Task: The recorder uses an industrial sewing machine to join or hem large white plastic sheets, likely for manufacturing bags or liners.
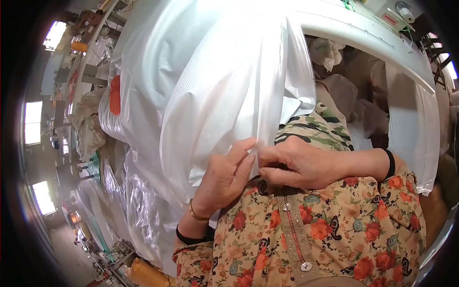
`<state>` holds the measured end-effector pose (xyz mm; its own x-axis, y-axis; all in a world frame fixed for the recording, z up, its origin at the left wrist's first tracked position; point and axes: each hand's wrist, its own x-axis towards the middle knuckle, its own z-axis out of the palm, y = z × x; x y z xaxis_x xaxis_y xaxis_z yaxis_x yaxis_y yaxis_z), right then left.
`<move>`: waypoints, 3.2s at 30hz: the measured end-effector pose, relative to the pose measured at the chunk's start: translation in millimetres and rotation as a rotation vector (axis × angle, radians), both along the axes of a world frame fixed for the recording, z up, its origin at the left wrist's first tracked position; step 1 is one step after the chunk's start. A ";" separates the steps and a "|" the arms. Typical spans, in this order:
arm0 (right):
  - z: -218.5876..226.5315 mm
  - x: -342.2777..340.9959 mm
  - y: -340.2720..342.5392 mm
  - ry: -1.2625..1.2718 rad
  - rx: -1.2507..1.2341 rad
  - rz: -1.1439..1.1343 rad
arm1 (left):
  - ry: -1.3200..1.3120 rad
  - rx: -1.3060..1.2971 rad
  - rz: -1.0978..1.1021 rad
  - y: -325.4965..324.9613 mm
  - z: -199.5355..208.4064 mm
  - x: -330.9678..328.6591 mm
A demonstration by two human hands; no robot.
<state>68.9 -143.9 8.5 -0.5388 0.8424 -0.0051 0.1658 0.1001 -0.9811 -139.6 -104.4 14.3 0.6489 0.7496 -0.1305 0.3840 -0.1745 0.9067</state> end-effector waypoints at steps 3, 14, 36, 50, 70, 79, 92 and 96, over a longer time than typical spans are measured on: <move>-1.6 -8.1 -1.1 -0.150 0.219 0.008 | -0.068 0.114 -0.023 -2.4 -9.7 2.4; 2.3 -22.4 3.7 -0.426 0.312 0.164 | -0.268 -0.406 0.196 1.3 -7.8 8.8; -132.9 79.5 15.3 -0.085 0.016 -0.756 | -0.148 0.303 0.424 108.3 53.3 -55.0; -9.3 22.3 -1.7 -0.176 0.528 -0.236 | -0.054 0.124 -0.090 29.2 14.9 28.7; -17.1 11.7 14.2 -0.255 0.794 -0.043 | -0.113 -0.116 0.226 22.2 0.9 9.2; -82.4 -42.1 174.0 -0.234 0.285 -0.314 | 0.114 0.642 0.072 57.1 111.8 -10.2; -100.1 6.6 138.1 0.034 0.158 -0.362 | 0.170 0.738 -0.329 28.4 12.4 14.8; -23.8 108.1 167.7 -0.458 0.014 -0.633 | 0.110 0.746 -0.256 20.9 -8.8 14.0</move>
